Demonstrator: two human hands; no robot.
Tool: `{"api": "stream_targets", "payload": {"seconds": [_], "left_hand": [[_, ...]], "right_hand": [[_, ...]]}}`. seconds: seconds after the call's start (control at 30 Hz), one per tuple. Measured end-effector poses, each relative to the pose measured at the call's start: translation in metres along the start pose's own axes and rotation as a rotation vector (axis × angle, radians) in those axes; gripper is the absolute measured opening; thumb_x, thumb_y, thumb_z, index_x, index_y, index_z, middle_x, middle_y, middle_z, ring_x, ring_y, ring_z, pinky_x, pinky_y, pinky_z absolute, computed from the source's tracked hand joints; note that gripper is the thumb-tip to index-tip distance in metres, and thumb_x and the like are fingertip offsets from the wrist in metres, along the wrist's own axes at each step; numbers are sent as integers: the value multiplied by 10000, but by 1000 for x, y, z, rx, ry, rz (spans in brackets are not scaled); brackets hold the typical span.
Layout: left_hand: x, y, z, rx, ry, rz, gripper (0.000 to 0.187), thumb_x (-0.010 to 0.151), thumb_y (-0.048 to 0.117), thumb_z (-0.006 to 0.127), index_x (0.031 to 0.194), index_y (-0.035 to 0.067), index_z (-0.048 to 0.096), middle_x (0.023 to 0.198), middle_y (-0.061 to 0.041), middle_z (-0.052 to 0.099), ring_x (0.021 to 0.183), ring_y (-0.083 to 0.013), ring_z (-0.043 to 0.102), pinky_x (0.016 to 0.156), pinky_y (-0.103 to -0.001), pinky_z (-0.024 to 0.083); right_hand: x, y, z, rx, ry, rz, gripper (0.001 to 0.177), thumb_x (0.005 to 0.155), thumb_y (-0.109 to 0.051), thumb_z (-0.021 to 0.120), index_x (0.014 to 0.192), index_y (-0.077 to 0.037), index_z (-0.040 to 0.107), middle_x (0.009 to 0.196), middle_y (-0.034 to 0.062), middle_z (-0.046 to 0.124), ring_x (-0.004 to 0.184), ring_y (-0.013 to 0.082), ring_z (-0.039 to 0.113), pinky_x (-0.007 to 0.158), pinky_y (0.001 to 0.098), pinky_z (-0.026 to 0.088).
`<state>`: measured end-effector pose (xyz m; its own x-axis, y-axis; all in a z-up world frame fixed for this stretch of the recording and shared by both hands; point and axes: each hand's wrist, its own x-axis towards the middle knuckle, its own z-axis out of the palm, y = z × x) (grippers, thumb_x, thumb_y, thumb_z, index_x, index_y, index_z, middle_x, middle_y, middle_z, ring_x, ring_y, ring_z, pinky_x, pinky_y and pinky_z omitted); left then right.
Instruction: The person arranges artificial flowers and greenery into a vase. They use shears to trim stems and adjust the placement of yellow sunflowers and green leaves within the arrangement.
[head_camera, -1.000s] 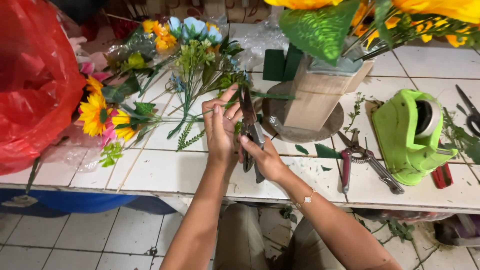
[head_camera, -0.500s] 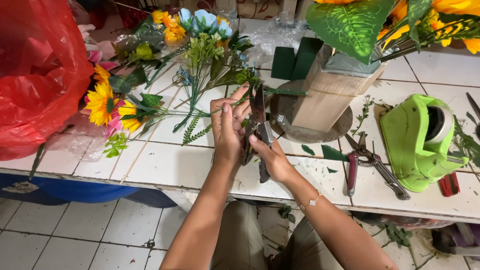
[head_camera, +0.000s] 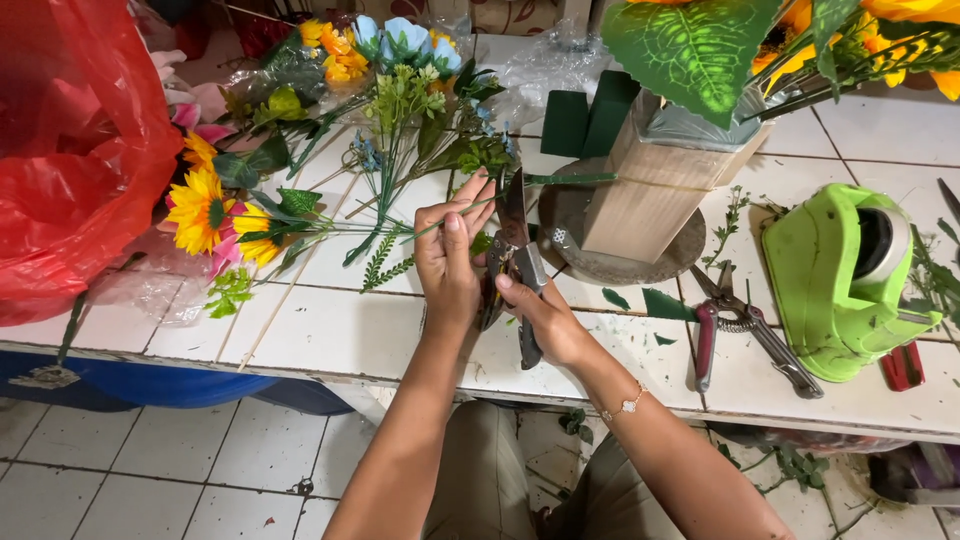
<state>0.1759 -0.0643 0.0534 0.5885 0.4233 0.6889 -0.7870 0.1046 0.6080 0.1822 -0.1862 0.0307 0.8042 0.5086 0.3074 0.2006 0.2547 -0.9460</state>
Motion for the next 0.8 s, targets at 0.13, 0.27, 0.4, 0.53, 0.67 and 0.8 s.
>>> {"api": "stream_targets", "payload": {"seconds": [0.13, 0.27, 0.4, 0.53, 0.67, 0.8], "left_hand": [[-4, 2, 2, 91, -12, 22, 221, 1143, 208, 352, 1159, 35, 490, 1444, -296, 554, 1298, -431, 594, 1075, -539, 521], [-7, 4, 5, 195, -28, 88, 196, 1137, 158, 374, 1171, 25, 515, 1465, -293, 539, 1311, -430, 591, 1064, -550, 523], [-7, -3, 0, 185, 15, 106, 186, 1135, 152, 379, 1169, 28, 515, 1453, -270, 566, 1312, -379, 603, 1058, -456, 535], [-7, 0, 2, 186, 8, 105, 191, 1134, 149, 382, 1169, 24, 522, 1449, -280, 562, 1305, -396, 604, 1057, -488, 535], [-7, 1, 1, 197, -14, 96, 192, 1134, 153, 393, 1162, 14, 522, 1438, -277, 573, 1298, -405, 609, 1043, -488, 538], [-8, -2, 0, 190, -26, 93, 187, 1133, 151, 402, 1166, 18, 530, 1444, -261, 576, 1295, -387, 617, 1040, -468, 541]], "right_hand": [[2, 15, -4, 26, 9, -5, 306, 1033, -322, 602, 839, -92, 547, 595, -3, 397, 522, 87, 360, 540, 282, 371], [-1, -8, 4, 64, 30, -8, 288, 1030, -301, 613, 832, -102, 546, 580, -17, 381, 490, 69, 341, 521, 257, 360], [-5, -40, 15, 72, 28, -3, 273, 1019, -308, 623, 890, -74, 564, 634, -7, 401, 560, 99, 391, 622, 330, 420], [-8, -53, 18, 55, 8, 2, 287, 1009, -321, 631, 966, -41, 583, 712, 3, 425, 663, 135, 447, 757, 423, 476], [-10, -58, 19, 34, -11, 6, 340, 1001, -337, 636, 1065, -5, 603, 811, 20, 460, 805, 179, 518, 921, 534, 519], [-2, -7, -1, -9, -28, -5, 378, 1024, -353, 620, 1098, 15, 574, 824, 42, 445, 835, 203, 507, 936, 587, 482]]}}
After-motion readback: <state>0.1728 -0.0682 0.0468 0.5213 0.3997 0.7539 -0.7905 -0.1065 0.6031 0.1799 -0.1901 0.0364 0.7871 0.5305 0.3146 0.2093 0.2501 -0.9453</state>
